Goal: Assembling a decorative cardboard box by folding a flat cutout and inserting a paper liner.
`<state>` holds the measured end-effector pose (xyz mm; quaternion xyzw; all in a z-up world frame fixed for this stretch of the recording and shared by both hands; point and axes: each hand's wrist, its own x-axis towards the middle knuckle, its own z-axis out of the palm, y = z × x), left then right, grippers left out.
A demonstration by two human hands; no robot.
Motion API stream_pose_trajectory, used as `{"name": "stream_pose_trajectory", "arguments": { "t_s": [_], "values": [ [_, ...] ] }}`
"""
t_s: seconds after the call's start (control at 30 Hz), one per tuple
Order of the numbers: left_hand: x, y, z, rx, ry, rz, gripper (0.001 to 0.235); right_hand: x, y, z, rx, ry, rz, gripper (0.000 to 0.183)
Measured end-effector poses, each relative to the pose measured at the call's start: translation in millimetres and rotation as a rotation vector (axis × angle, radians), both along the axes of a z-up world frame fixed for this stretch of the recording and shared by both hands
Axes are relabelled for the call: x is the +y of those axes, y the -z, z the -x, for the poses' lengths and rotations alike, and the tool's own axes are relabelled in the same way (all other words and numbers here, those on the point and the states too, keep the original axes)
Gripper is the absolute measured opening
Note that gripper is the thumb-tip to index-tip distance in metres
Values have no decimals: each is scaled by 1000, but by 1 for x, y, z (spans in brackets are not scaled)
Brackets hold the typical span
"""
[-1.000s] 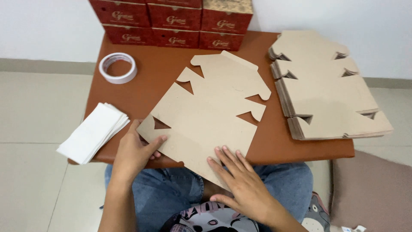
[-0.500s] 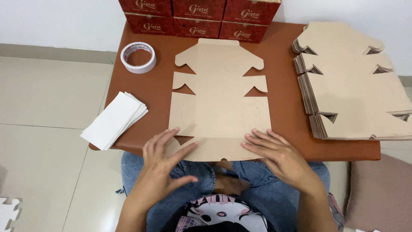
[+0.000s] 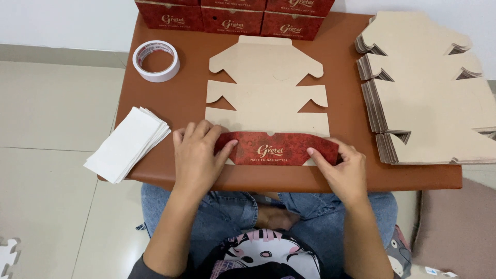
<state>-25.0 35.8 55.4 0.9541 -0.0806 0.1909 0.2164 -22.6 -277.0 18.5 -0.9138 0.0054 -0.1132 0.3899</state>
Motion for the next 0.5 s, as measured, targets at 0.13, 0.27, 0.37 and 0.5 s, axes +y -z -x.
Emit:
{"name": "stream_pose_trajectory", "arguments": {
  "t_s": [0.13, 0.27, 0.37, 0.5],
  "values": [
    [-10, -7, 5, -41, 64, -38, 48, 30, -34, 10, -133, -64, 53, 70],
    [-7, -6, 13, 19, 234, 52, 35, 47, -20, 28, -182, -238, 340, 64],
    [-7, -5, 14, 51, 210, 154, 31, 81, -8, 51, -145, -378, 474, 64],
    [-5, -4, 12, 116, 217, 286, 43, 130, -16, 70, -238, -494, 405, 72]
  ]
}}
